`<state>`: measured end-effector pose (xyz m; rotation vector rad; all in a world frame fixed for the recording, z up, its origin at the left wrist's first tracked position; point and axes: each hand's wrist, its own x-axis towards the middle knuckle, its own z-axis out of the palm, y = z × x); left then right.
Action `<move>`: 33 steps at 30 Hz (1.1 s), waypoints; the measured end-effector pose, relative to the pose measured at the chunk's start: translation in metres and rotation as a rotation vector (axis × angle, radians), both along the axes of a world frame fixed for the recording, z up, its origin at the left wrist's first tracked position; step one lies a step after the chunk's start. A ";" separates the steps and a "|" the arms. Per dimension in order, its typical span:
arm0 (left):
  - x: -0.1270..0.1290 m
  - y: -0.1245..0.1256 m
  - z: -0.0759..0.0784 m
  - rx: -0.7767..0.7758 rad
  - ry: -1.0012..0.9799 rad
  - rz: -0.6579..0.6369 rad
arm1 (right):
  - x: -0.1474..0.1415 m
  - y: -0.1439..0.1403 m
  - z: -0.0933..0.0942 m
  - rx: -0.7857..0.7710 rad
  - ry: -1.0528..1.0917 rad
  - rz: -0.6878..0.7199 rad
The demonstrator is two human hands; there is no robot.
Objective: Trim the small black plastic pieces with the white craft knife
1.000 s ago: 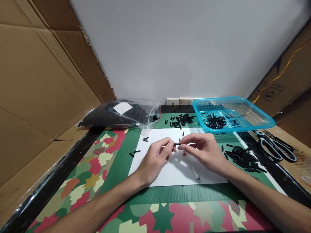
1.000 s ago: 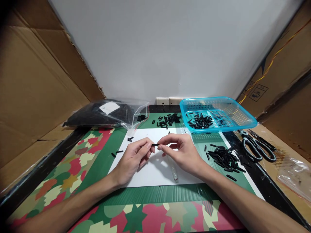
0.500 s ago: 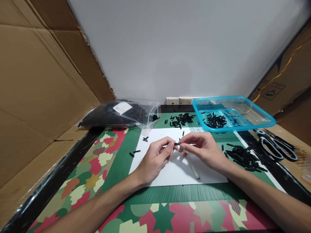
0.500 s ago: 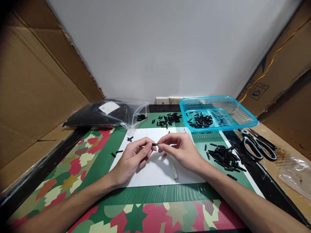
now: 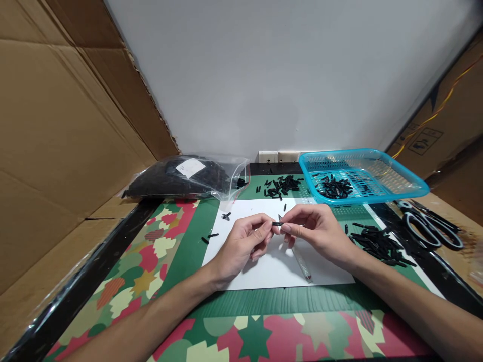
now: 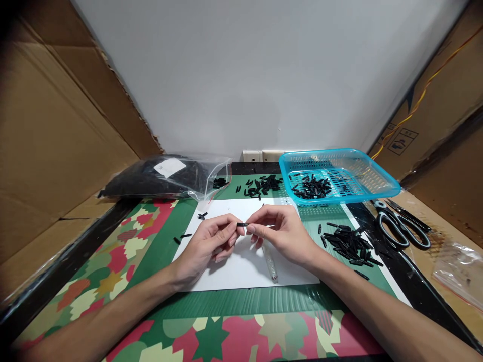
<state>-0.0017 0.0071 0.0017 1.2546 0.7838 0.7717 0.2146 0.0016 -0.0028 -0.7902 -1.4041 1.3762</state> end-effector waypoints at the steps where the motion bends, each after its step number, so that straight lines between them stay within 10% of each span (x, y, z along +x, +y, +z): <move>1: 0.000 0.000 0.000 0.018 0.016 0.013 | 0.000 0.000 0.001 0.004 0.003 -0.006; 33: 0.000 -0.001 0.002 0.013 -0.025 0.014 | 0.004 0.000 -0.004 0.015 -0.066 0.021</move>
